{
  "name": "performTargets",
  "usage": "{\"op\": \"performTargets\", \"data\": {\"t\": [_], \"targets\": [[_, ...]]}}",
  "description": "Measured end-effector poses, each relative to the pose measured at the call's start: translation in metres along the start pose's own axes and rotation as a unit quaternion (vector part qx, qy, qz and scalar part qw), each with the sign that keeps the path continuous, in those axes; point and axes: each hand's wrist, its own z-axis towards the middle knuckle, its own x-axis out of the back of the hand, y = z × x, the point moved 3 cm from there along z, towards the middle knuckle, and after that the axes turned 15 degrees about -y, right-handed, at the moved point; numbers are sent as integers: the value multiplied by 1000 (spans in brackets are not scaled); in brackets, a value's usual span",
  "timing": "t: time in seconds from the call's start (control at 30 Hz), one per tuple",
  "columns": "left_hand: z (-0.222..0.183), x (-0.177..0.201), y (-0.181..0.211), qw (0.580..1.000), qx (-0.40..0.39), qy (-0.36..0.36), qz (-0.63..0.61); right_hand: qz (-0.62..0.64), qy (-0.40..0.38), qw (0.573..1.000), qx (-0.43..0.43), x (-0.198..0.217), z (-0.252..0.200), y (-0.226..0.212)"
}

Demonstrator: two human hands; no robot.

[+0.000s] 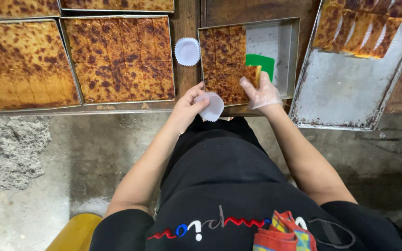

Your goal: The person picks up rectangular baked items from trays by hand, places them into paper liners, and arranges them onto other trays.

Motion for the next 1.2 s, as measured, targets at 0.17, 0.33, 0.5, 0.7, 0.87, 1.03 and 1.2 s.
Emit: {"op": "performTargets", "data": {"t": [0.17,0.33,0.5,0.7,0.87,1.03,1.2], "targets": [[3,1,0,997,-15,20,71,58,-4,996,-74,-7,20,18],[-3,-13,26,975,-90,92,181,340,-74,936,61,-14,41,60],[11,-31,63,937,-63,180,292,579,-154,794,102,-13,37,66],[41,-66,97,899,-102,142,402,635,-209,712,215,44,-46,2],[61,-111,107,865,-107,90,481,637,-203,700,252,65,-93,-41],[105,-131,69,980,-38,-33,191,576,-151,745,300,79,-98,-19],[140,-147,25,983,-47,-14,178,597,-112,760,231,93,-97,31]]}}
